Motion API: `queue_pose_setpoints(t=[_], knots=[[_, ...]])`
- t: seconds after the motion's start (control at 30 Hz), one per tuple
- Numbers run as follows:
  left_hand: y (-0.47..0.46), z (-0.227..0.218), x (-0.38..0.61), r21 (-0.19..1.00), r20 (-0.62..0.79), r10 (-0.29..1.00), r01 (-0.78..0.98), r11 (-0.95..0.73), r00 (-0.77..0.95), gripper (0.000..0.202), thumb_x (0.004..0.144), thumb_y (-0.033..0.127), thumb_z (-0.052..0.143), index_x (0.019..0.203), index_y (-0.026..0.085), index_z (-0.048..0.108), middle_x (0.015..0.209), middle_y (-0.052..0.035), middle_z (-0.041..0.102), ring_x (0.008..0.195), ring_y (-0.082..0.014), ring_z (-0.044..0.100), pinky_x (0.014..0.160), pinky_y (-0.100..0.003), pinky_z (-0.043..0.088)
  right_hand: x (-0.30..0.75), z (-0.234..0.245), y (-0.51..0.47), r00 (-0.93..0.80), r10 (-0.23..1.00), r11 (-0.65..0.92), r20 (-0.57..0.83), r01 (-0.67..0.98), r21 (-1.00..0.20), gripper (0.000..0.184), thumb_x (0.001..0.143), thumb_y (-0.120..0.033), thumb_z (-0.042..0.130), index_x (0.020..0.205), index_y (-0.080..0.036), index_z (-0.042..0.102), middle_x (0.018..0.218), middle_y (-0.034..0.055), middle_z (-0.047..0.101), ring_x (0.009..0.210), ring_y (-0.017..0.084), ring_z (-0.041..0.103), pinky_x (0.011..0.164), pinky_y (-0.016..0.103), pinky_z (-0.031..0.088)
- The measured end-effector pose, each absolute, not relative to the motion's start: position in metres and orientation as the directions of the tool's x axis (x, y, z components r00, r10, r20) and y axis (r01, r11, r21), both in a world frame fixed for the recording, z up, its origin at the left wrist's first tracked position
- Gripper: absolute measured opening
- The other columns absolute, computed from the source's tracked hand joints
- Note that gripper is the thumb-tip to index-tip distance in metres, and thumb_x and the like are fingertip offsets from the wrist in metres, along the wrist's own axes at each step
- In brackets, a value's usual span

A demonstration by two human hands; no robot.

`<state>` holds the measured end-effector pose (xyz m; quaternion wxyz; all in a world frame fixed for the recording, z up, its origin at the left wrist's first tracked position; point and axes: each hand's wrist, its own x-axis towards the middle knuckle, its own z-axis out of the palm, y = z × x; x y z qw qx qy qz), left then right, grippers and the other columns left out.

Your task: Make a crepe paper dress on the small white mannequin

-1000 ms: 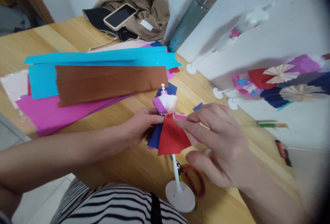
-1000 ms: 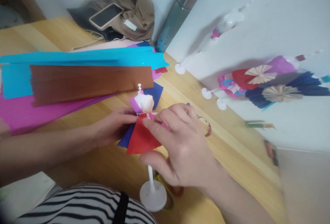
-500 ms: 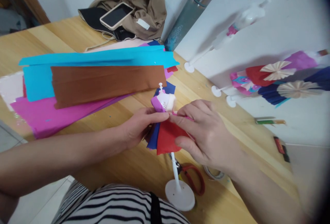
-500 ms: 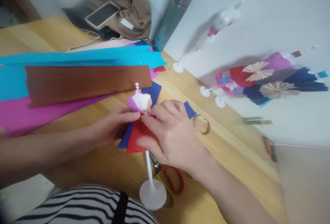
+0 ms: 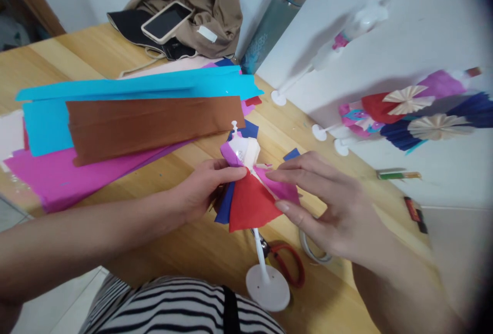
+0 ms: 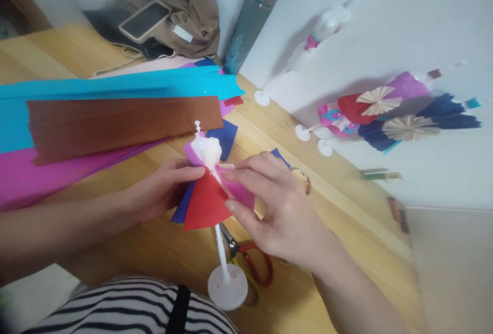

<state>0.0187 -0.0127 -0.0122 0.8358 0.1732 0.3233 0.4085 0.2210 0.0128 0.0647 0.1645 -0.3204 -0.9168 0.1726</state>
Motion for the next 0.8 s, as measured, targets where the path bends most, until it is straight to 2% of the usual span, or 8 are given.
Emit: queue_pose_setpoints(t=[0.17,0.3,0.4,0.57,0.63,0.8], knots=[[-0.012,-0.008,0.019,0.543,-0.392,0.789,-0.573,0.614,0.473,0.046,0.071,0.034,0.082,0.111,0.014,0.072,0.109,-0.0132,0.075,0.104,-0.0275,0.068,0.09,-0.036,0.05,0.231,0.069,0.007,-0.736,0.652,0.731,0.184,0.546,-0.409,0.03,0.09,-0.027,0.065,0.12,-0.027,0.064,0.106,0.0077,0.065,0.095,0.026,0.061,0.077,0.043,0.051],[-0.012,-0.01,0.021,0.542,-0.429,0.794,-0.581,0.607,0.43,0.038,0.072,0.03,0.082,0.105,0.014,0.073,0.108,-0.0121,0.075,0.099,-0.0246,0.068,0.089,-0.034,0.05,0.225,0.068,0.005,-0.744,0.631,0.749,0.218,0.513,-0.419,0.032,0.094,-0.022,0.057,0.124,-0.027,0.064,0.107,0.0085,0.066,0.095,0.026,0.061,0.078,0.043,0.05],[-0.013,-0.013,0.022,0.54,-0.446,0.799,-0.59,0.6,0.404,0.03,0.072,0.028,0.081,0.098,0.015,0.074,0.101,-0.0099,0.076,0.089,-0.0207,0.068,0.083,-0.031,0.051,0.215,0.063,0.005,-0.784,0.576,0.806,0.231,0.499,-0.318,0.032,0.095,-0.024,0.057,0.126,-0.021,0.064,0.111,0.0113,0.068,0.096,0.028,0.06,0.081,0.047,0.05],[-0.014,-0.013,0.022,0.536,-0.46,0.804,-0.604,0.59,0.377,0.021,0.072,0.026,0.08,0.088,0.015,0.074,0.089,-0.0062,0.074,0.08,-0.0167,0.065,0.077,-0.028,0.049,0.204,0.055,0.004,-0.828,0.531,0.845,0.179,0.505,-0.175,0.027,0.098,-0.027,0.053,0.115,-0.014,0.069,0.109,0.0139,0.072,0.094,0.029,0.058,0.079,0.049,0.05],[-0.014,-0.013,0.022,0.536,-0.467,0.803,-0.604,0.59,0.37,0.021,0.07,0.026,0.081,0.086,0.015,0.074,0.087,-0.0058,0.073,0.078,-0.0164,0.065,0.075,-0.028,0.049,0.204,0.052,0.004,-0.825,0.533,0.844,0.189,0.505,-0.181,0.028,0.098,-0.029,0.053,0.115,-0.014,0.069,0.106,0.0135,0.072,0.094,0.028,0.058,0.079,0.049,0.05],[-0.014,-0.012,0.023,0.565,-0.486,0.807,-0.584,0.583,0.336,0.021,0.07,0.025,0.08,0.086,0.013,0.073,0.085,-0.0066,0.073,0.077,-0.0166,0.065,0.073,-0.027,0.047,0.205,0.049,0.007,-0.781,0.567,0.818,0.26,0.5,-0.284,0.024,0.095,-0.023,0.058,0.117,-0.016,0.067,0.103,0.012,0.071,0.091,0.026,0.06,0.076,0.045,0.051]])
